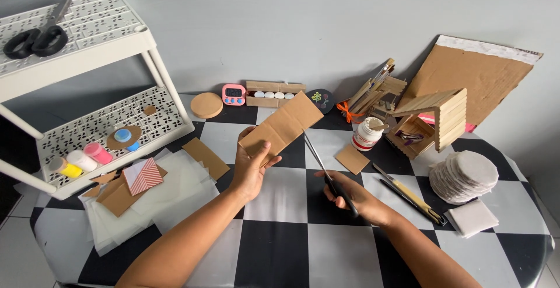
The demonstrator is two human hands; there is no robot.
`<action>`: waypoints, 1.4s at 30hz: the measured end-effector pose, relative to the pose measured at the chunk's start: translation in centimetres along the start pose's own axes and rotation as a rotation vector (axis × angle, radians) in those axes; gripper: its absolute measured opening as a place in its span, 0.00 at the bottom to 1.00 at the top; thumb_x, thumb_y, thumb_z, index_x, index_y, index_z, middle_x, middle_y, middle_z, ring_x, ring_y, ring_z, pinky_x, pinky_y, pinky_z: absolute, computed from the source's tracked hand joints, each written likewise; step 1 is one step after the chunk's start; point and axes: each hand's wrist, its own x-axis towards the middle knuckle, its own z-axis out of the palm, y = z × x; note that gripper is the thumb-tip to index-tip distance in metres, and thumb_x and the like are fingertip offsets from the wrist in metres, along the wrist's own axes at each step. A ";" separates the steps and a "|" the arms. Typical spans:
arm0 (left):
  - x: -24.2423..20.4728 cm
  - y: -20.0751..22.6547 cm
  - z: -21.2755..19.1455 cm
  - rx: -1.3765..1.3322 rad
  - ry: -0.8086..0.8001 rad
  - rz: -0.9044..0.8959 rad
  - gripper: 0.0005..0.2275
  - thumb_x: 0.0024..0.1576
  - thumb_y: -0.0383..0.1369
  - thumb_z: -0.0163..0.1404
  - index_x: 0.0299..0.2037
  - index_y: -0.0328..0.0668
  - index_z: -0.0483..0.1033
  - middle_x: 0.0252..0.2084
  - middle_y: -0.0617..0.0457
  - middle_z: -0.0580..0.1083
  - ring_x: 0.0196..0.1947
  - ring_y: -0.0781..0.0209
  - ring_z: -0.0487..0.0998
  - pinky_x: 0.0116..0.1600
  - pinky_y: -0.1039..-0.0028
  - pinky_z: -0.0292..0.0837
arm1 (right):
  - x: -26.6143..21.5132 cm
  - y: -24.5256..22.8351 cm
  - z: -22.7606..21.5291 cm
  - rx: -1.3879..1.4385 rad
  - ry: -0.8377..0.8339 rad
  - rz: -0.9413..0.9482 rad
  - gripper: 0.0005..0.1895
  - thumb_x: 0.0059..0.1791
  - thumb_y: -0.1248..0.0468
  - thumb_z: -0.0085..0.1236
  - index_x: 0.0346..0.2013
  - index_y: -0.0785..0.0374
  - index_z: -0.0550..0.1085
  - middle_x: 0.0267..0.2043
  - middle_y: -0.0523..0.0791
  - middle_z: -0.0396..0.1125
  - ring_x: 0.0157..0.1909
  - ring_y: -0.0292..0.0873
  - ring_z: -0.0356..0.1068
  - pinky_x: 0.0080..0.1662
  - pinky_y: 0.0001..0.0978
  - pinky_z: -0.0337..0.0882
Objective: Cutting cardboard and paper with scissors and assembling them into miniature structures.
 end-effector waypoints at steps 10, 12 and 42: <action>4.0 -10.4 -4.6 -0.017 -0.085 -0.131 0.13 0.56 0.30 0.61 0.45 0.43 0.68 0.38 0.50 0.75 0.35 0.53 0.84 0.46 0.63 0.86 | 0.4 1.7 0.7 0.032 -0.027 -0.010 0.55 0.36 0.30 0.64 0.65 0.64 0.63 0.30 0.44 0.64 0.29 0.36 0.60 0.34 0.28 0.59; 3.0 -9.6 -3.7 -0.016 -0.070 -0.134 0.12 0.56 0.30 0.61 0.43 0.42 0.69 0.36 0.51 0.75 0.34 0.54 0.84 0.46 0.63 0.86 | 0.5 2.1 0.6 0.033 -0.036 -0.017 0.55 0.36 0.31 0.64 0.65 0.63 0.64 0.30 0.44 0.63 0.27 0.35 0.59 0.32 0.27 0.59; -0.5 -4.6 -1.3 0.068 -0.247 -0.063 0.14 0.57 0.32 0.56 0.51 0.36 0.74 0.41 0.47 0.77 0.38 0.56 0.81 0.49 0.65 0.84 | 0.4 2.8 1.7 0.158 -0.023 0.025 0.32 0.49 0.53 0.57 0.65 0.65 0.66 0.28 0.37 0.55 0.32 0.34 0.53 0.37 0.26 0.59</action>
